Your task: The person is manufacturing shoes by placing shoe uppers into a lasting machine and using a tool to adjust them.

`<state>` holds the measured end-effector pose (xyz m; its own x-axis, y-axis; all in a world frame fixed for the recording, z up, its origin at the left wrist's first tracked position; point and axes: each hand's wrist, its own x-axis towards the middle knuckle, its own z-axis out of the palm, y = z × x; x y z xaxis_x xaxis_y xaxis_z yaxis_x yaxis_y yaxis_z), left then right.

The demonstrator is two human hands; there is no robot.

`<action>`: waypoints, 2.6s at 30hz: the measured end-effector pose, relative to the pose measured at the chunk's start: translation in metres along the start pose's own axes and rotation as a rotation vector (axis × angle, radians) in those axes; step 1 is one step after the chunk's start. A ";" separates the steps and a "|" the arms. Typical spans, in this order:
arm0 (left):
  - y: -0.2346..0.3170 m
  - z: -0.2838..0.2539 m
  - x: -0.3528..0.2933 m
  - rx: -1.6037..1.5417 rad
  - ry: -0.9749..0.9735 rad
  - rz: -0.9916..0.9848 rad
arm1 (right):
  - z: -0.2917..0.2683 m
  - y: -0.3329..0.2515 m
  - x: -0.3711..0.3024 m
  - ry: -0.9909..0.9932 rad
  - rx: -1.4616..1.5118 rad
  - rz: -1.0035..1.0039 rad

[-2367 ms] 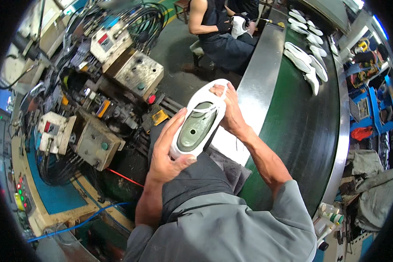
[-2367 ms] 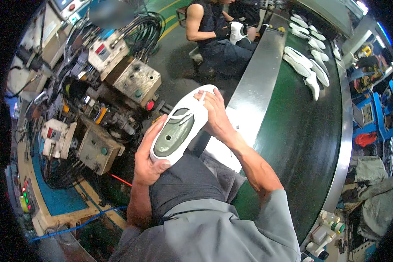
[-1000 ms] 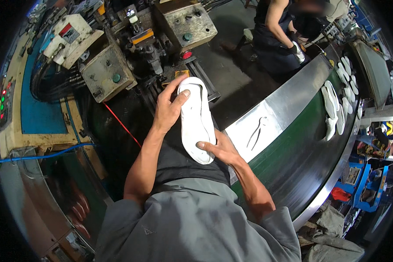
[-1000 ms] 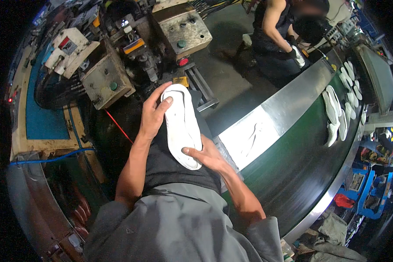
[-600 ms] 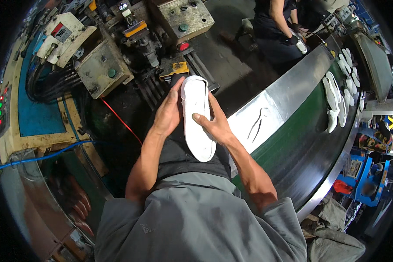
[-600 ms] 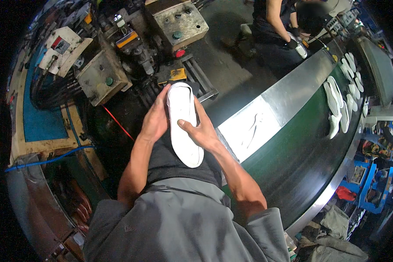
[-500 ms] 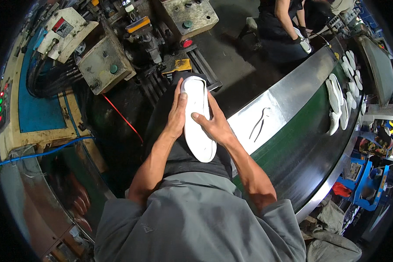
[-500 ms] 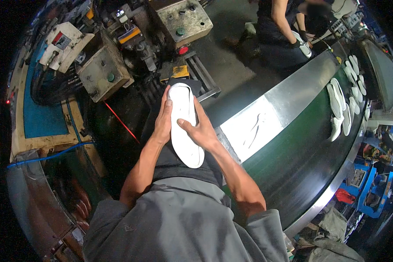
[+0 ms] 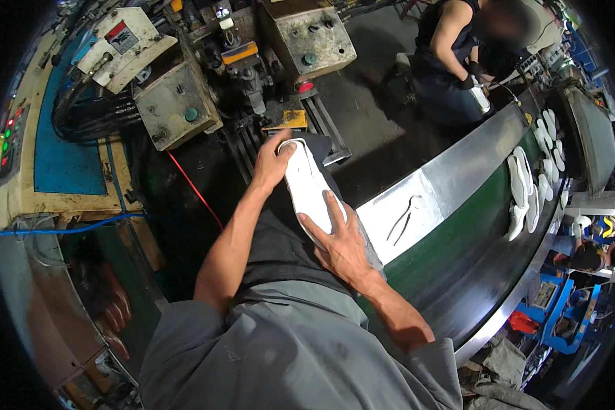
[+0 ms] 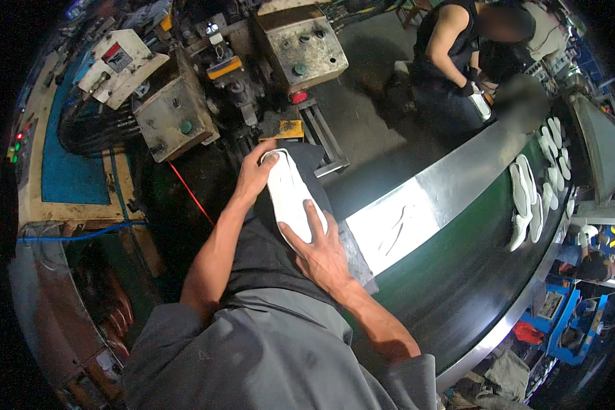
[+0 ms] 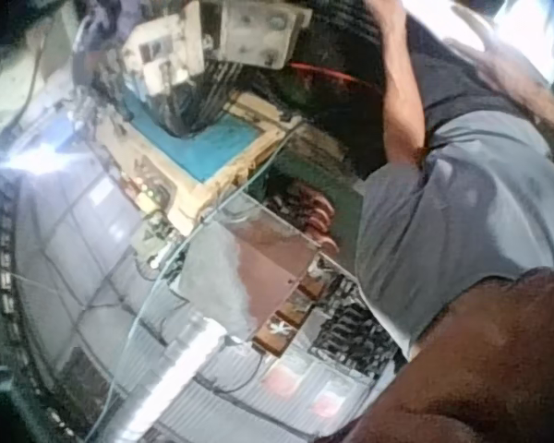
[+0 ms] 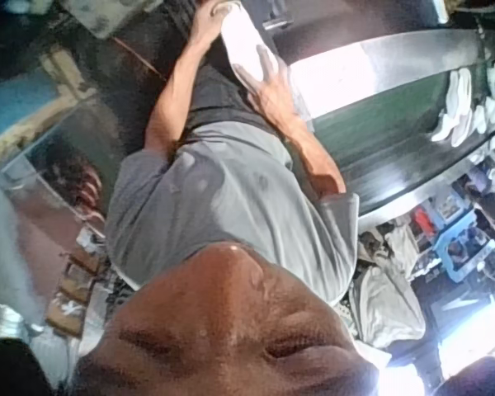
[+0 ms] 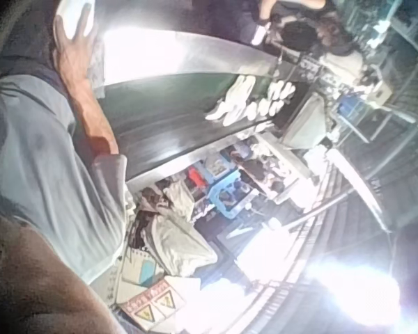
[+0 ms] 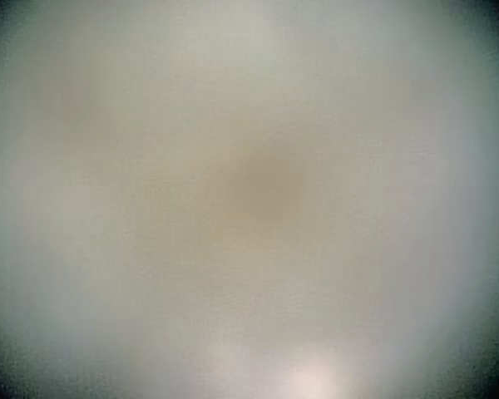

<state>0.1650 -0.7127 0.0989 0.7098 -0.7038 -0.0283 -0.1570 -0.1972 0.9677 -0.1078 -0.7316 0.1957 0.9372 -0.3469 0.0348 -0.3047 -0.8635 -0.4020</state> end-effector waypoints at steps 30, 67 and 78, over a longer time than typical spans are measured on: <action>-0.053 -0.085 0.024 -0.705 0.055 -0.466 | -0.126 -0.022 0.282 0.272 -0.045 -0.331; 0.068 -0.373 0.064 0.970 1.149 0.476 | -0.033 -0.007 0.412 0.526 -0.070 -0.298; 0.021 -0.412 0.147 0.735 1.348 0.588 | -0.036 -0.007 0.428 0.548 -0.018 -0.342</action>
<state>0.5493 -0.5390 0.2185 0.4264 0.1942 0.8834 -0.5976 -0.6727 0.4363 0.2895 -0.8868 0.2461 0.7608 -0.1837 0.6225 -0.0117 -0.9629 -0.2698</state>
